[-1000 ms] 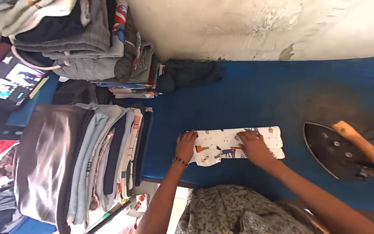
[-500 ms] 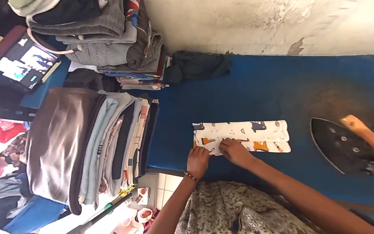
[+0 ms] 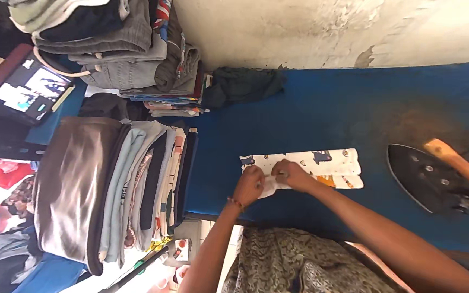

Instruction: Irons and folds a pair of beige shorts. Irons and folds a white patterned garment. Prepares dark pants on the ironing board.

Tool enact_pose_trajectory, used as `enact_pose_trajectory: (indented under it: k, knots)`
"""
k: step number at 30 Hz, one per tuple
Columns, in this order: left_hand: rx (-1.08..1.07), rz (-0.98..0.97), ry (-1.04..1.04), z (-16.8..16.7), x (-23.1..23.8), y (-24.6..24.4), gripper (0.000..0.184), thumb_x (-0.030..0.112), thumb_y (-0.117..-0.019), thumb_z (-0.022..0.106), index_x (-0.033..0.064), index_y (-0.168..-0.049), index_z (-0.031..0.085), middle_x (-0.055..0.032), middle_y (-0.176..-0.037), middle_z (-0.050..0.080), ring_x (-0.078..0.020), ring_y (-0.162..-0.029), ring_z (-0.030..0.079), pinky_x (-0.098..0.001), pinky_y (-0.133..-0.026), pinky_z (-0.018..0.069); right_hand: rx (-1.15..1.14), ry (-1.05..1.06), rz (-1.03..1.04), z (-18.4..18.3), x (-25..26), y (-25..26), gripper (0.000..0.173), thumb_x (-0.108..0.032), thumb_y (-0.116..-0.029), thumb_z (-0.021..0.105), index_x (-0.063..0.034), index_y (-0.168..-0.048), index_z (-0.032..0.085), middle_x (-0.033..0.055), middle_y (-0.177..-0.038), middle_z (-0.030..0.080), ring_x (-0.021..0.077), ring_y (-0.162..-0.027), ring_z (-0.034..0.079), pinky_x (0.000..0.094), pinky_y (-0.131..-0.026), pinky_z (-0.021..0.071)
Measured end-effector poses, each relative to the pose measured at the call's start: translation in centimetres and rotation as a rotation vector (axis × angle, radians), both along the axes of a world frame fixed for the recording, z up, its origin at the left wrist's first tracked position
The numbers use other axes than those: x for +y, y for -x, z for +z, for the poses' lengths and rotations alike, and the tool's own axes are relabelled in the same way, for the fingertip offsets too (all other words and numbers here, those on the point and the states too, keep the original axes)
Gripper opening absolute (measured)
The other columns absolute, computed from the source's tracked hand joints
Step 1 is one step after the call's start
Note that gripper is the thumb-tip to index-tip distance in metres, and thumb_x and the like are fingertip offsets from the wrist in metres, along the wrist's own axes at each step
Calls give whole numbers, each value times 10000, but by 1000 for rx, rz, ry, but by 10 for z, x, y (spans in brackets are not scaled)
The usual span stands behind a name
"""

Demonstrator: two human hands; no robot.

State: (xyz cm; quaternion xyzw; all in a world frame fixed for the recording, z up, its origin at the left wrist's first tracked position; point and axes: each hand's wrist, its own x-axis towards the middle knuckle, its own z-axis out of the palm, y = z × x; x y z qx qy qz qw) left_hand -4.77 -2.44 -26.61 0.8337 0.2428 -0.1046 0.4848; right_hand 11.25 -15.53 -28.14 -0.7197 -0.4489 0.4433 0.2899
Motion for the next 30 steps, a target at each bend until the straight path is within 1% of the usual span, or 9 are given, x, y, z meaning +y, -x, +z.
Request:
enact_pose_trajectory:
  k: [2,4,6,9,14,18,22,25,30]
  knots:
    - [-93,316,435,-21,16,-9,320,31,-1060,361,-142,-1271,527,-255,-1295,587,-262,-1148,598,-379,-995,492,281,64,-346,-1,12,-10,284,-87,-1091,446,123,-1169,622,224,-1095,638,253,-978,602,425,-908,496]
    - [-43,493,658,-38,30,-15,507,304,-1140,234,-47,-1458,416,-248,-1339,576,-266,-1146,613,-406,-981,507,435,139,-527,-17,18,-18,459,-340,-1133,349,46,-1246,570,130,-1053,601,162,-902,589,347,-825,505]
    - [-23,489,667,-48,37,-16,453,193,-1110,419,-21,-1505,358,-264,-1341,572,-274,-1134,632,-412,-967,531,480,164,-493,-23,14,-22,490,-340,-1100,476,28,-1423,449,213,-1250,606,242,-1079,616,416,-948,511]
    - [30,471,521,-52,36,-16,651,-53,-903,714,-41,-1468,391,-267,-1268,626,-274,-1075,676,-406,-939,565,355,125,-398,-34,11,-15,678,-32,-923,738,33,-1483,362,236,-1156,641,271,-993,652,443,-901,544]
    - [127,554,147,-48,29,-22,320,65,-1018,617,-80,-1300,581,-261,-1120,692,-318,-1030,672,-454,-968,509,154,177,-479,-40,18,-9,503,-15,-973,670,54,-1411,431,255,-1045,667,333,-906,658,503,-841,535]
    - [250,558,-43,-44,26,-31,287,158,-1062,564,-68,-1226,635,-259,-1095,697,-348,-1055,670,-479,-990,494,-11,243,-474,-37,26,-1,466,-58,-1003,640,65,-1403,433,271,-1010,664,408,-920,672,563,-860,534]
    - [196,458,-409,-34,1,-35,343,130,-1058,536,-24,-1362,568,-238,-1324,618,-381,-1245,607,-502,-1045,499,-441,15,-304,-40,19,23,382,-4,-963,611,70,-1335,561,285,-1293,605,462,-1199,603,626,-957,494]
    - [-203,158,-639,-61,-22,-28,268,29,-987,569,-59,-1204,700,-286,-1287,651,-479,-1220,613,-605,-1015,484,-613,-187,-135,-56,-5,29,312,-44,-1017,521,30,-1295,640,231,-1377,621,428,-1285,590,638,-1040,437]
    - [-73,-75,-610,-81,-40,-26,463,219,-1055,518,49,-1485,535,-205,-1535,501,-420,-1435,452,-610,-1186,306,-642,106,-669,-62,-108,-26,441,-172,-1049,525,66,-1421,533,317,-1462,515,528,-1349,490,724,-1063,371]
